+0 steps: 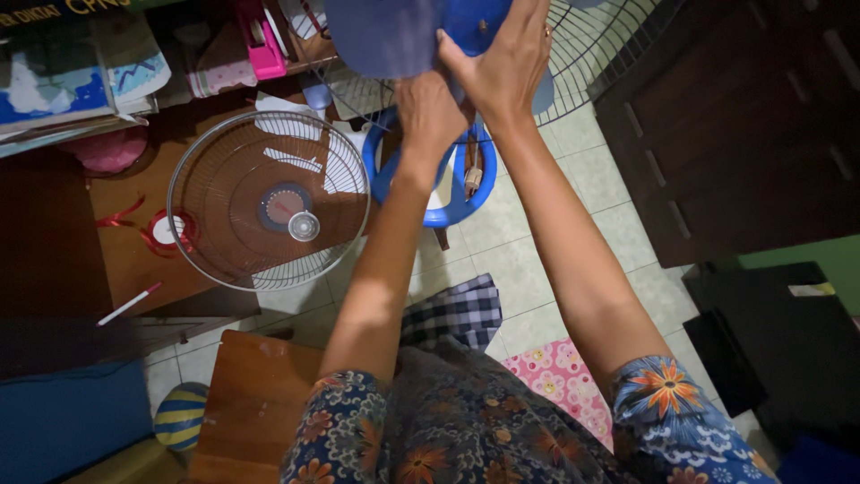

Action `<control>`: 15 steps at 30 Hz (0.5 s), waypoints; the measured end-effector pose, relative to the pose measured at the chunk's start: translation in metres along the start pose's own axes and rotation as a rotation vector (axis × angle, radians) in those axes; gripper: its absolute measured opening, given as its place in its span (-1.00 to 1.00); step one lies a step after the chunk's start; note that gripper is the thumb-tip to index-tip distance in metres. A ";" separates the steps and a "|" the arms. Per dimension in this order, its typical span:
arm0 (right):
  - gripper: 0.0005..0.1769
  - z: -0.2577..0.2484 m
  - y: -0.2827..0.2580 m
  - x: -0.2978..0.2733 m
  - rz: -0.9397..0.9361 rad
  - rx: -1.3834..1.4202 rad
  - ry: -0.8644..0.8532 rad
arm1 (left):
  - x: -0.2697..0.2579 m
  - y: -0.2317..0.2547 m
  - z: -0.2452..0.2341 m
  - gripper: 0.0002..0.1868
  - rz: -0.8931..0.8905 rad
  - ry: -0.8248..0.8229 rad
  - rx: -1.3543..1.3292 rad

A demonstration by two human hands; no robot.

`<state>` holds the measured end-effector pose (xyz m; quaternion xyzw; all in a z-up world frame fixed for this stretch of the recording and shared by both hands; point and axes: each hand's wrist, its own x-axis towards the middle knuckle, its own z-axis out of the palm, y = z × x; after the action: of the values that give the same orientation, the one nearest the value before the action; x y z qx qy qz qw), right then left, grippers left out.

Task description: The person disassembles a standing electric fan by removing the front grille, fan blades, and rear grille, then reassembles the components in reverse order. The person handles the fan parts by hand without using tools.

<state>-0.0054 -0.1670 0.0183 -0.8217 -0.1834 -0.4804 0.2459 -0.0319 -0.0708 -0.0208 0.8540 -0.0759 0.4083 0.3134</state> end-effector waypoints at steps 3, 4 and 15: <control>0.00 0.001 0.005 -0.002 0.035 0.018 -0.044 | -0.002 -0.004 0.007 -0.41 0.041 0.094 0.030; 0.03 0.001 0.007 -0.003 0.013 0.014 -0.040 | -0.002 -0.010 0.010 -0.45 0.038 0.109 0.059; 0.07 -0.010 0.007 0.002 -0.050 -0.088 -0.084 | 0.041 -0.098 0.067 -0.61 0.225 -0.033 -0.102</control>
<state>-0.0077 -0.1784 0.0224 -0.8464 -0.1925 -0.4590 0.1895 0.0765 -0.0279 -0.0686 0.8296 -0.1970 0.4225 0.3073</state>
